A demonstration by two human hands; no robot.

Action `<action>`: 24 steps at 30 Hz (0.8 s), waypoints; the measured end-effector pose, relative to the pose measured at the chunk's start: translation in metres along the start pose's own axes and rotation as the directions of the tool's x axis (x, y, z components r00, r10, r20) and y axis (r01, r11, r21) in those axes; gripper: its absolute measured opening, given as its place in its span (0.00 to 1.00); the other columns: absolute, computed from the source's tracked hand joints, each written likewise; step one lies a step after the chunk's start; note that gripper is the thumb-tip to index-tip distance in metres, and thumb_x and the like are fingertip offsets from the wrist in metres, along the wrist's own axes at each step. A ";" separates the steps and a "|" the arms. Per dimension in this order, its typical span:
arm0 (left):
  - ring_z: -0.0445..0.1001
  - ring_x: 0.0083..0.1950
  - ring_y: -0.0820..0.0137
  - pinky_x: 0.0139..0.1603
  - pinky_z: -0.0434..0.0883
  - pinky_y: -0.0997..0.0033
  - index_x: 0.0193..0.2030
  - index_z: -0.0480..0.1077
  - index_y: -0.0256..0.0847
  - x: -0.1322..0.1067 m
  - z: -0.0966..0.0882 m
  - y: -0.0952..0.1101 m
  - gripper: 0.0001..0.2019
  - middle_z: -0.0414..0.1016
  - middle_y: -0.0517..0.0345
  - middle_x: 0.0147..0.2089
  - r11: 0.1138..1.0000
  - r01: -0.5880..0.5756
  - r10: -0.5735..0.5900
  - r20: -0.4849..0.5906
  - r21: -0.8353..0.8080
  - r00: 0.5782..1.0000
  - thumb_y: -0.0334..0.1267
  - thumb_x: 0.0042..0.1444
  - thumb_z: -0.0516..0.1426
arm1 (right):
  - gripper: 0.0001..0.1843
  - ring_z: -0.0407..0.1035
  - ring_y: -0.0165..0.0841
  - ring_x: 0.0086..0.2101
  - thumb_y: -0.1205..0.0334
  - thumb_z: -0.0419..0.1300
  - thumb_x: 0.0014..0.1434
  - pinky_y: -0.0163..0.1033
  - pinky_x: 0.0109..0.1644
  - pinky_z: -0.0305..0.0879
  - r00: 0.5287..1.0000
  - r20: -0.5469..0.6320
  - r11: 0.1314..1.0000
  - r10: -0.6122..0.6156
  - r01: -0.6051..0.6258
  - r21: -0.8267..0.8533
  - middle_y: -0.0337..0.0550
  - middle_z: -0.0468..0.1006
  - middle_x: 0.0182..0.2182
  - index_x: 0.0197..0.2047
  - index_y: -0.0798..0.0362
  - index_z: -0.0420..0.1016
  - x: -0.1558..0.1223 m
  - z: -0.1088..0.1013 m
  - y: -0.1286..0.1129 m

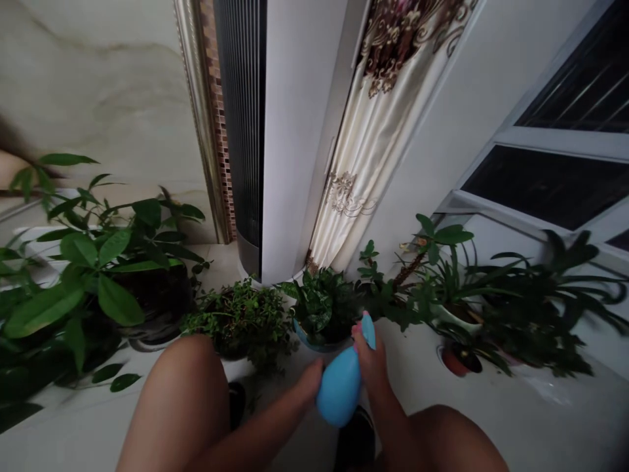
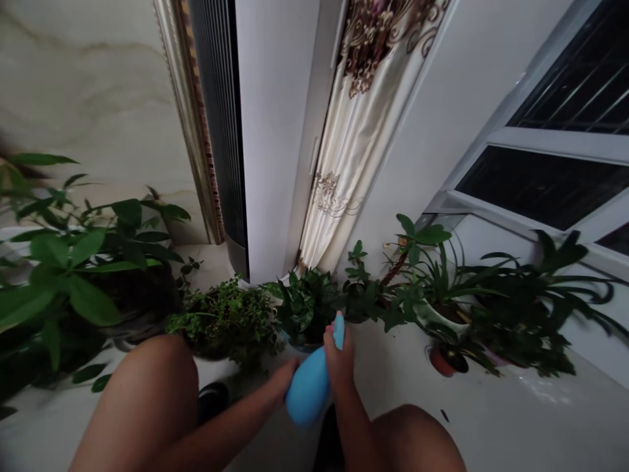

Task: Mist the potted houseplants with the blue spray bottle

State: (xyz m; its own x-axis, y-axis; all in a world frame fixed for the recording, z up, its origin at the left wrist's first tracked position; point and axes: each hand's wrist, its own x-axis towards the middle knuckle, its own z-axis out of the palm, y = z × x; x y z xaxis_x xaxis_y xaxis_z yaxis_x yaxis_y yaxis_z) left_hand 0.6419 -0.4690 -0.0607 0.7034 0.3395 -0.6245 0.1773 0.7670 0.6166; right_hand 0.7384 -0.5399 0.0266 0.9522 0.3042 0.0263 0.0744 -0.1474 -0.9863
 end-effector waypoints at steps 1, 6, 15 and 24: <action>0.71 0.36 0.63 0.44 0.66 0.65 0.23 0.66 0.40 -0.001 0.008 0.007 0.15 0.68 0.56 0.23 1.000 0.012 -0.012 0.005 -0.011 1.000 0.42 0.57 0.49 | 0.32 0.71 0.38 0.33 0.48 0.60 0.44 0.39 0.34 0.67 0.998 -0.064 1.000 -0.013 0.014 0.018 0.43 0.76 0.33 0.51 0.55 0.69 0.005 -0.007 -0.008; 0.72 0.35 0.69 0.42 0.67 0.68 0.33 0.68 0.37 -0.019 0.061 0.050 0.15 0.72 0.55 0.30 0.991 0.059 -0.024 0.283 -0.117 0.959 0.41 0.61 0.44 | 0.29 0.69 0.38 0.34 0.47 0.59 0.46 0.40 0.36 0.66 0.933 -0.339 0.993 -0.120 0.111 -0.046 0.43 0.75 0.35 0.49 0.55 0.69 0.051 -0.047 -0.057; 0.75 0.39 0.63 0.43 0.70 0.61 0.43 0.68 0.31 -0.012 0.096 0.068 0.26 0.75 0.46 0.40 0.982 -0.184 0.138 0.476 0.051 0.869 0.45 0.41 0.67 | 0.37 0.69 0.45 0.45 0.45 0.66 0.34 0.43 0.45 0.66 0.970 -0.148 0.982 -0.191 0.190 -0.025 0.51 0.73 0.48 0.47 0.54 0.68 0.085 -0.074 -0.065; 0.74 0.35 0.66 0.43 0.70 0.61 0.38 0.68 0.34 0.012 0.129 0.030 0.13 0.75 0.50 0.36 0.997 -0.003 -0.028 0.385 0.079 0.922 0.43 0.52 0.60 | 0.21 0.71 0.45 0.33 0.46 0.59 0.40 0.45 0.39 0.63 0.955 -0.229 0.939 -0.187 0.105 -0.329 0.46 0.76 0.26 0.32 0.53 0.73 0.098 -0.095 -0.058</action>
State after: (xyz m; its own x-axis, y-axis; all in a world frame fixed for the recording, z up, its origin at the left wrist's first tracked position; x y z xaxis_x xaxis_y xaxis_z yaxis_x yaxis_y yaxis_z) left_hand 0.7444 -0.5118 0.0122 0.9090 0.0816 -0.4087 0.2295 0.7204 0.6544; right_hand 0.8551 -0.5908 0.1018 0.9636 0.1023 0.2471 0.2671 -0.4159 -0.8693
